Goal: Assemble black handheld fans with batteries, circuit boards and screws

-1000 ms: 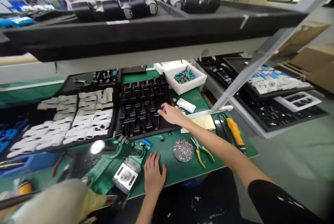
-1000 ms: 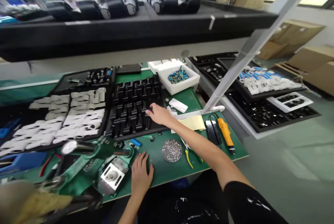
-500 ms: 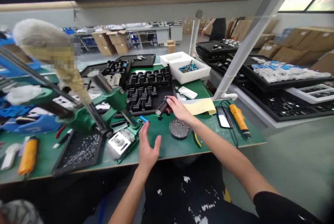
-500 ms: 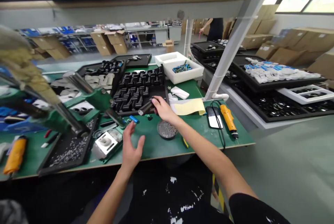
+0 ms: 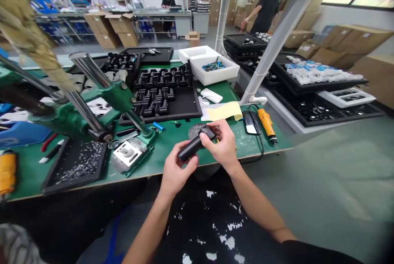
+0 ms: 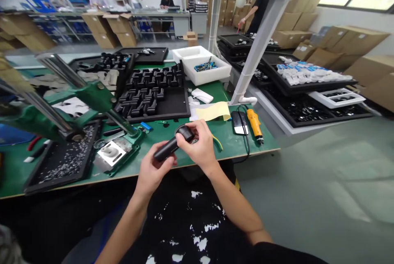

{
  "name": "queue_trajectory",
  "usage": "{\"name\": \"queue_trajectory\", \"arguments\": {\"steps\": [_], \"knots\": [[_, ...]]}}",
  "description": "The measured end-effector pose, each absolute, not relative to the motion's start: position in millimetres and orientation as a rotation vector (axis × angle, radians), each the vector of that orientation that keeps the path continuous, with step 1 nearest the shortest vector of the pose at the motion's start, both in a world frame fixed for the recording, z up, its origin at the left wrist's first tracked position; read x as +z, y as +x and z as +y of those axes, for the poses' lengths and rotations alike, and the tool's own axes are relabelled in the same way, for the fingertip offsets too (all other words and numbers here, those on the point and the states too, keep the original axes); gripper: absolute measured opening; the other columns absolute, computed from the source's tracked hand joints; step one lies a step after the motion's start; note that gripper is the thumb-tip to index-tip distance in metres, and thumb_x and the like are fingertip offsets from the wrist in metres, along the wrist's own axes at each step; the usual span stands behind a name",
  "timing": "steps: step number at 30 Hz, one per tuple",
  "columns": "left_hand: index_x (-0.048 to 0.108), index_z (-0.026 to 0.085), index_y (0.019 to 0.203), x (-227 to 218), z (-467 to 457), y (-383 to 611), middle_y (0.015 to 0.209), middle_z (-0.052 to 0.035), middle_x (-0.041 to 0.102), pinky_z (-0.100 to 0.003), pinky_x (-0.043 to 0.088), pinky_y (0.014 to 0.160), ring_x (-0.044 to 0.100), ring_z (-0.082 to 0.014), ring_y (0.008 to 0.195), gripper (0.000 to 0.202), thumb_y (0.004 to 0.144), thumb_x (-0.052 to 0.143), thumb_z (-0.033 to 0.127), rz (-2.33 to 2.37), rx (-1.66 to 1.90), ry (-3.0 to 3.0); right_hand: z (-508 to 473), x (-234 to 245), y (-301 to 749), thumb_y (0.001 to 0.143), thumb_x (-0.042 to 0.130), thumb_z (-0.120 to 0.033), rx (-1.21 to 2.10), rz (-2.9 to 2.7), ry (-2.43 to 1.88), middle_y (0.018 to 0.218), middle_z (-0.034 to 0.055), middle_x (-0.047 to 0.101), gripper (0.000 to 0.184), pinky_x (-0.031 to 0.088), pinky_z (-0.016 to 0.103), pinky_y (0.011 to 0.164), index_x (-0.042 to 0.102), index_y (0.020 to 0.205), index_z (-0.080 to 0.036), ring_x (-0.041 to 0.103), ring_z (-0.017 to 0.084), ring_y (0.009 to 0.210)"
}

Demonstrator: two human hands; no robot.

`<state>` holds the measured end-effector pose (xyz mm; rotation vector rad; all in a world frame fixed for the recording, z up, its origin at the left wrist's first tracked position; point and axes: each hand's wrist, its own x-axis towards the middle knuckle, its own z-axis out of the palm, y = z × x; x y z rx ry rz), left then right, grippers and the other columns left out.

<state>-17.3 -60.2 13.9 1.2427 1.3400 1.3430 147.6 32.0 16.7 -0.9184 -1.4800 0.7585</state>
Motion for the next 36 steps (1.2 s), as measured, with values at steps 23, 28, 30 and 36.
{"name": "queue_trajectory", "arguments": {"steps": [23, 28, 30, 36], "knots": [[0.055, 0.020, 0.091, -53.7, -21.4, -94.5, 0.057, 0.0064, 0.044, -0.025, 0.029, 0.052, 0.036, -0.0126, 0.050, 0.030, 0.103, 0.044, 0.046, 1.426, 1.424, 1.225, 92.6, -10.1, 76.2, 0.108, 0.051, -0.056, 1.188, -1.769, -1.030, 0.111, 0.0069, 0.069, 0.046, 0.057, 0.034, 0.084, 0.062, 0.135, -0.021, 0.067, 0.017, 0.089], [0.056, 0.019, 0.092, -66.6, -18.2, -101.9, 0.055, 0.0066, 0.045, -0.025, 0.031, 0.054, 0.037, -0.0126, 0.050, 0.030, 0.103, 0.045, 0.045, 1.474, 1.457, 1.106, 182.5, 9.9, 7.5, 0.098, 0.068, -0.038, 1.140, -1.985, -1.031, 0.129, 0.0134, 0.068, 0.051, 0.051, 0.044, 0.105, 0.060, 0.144, -0.016, 0.066, 0.024, 0.106], [0.056, 0.020, 0.091, -68.1, -18.0, -100.4, 0.055, 0.0064, 0.046, -0.026, 0.031, 0.054, 0.038, -0.0127, 0.050, 0.030, 0.102, 0.046, 0.046, 1.492, 1.471, 1.063, 183.1, 11.1, -6.2, 0.102, 0.064, -0.041, 1.153, -2.014, -0.983, 0.134, 0.0123, 0.067, 0.050, 0.050, 0.044, 0.109, 0.058, 0.147, -0.019, 0.066, 0.023, 0.111], [0.057, 0.021, 0.093, -56.2, -9.5, -91.4, 0.054, 0.0064, 0.046, -0.027, 0.029, 0.052, 0.036, -0.0136, 0.048, 0.027, 0.101, 0.043, 0.042, 1.513, 1.486, 0.944, 95.9, -15.4, 17.6, 0.111, 0.045, -0.055, 1.499, -1.547, -0.809, 0.132, 0.0081, 0.069, 0.045, 0.058, 0.033, 0.089, 0.055, 0.145, -0.028, 0.067, 0.020, 0.110]]}}
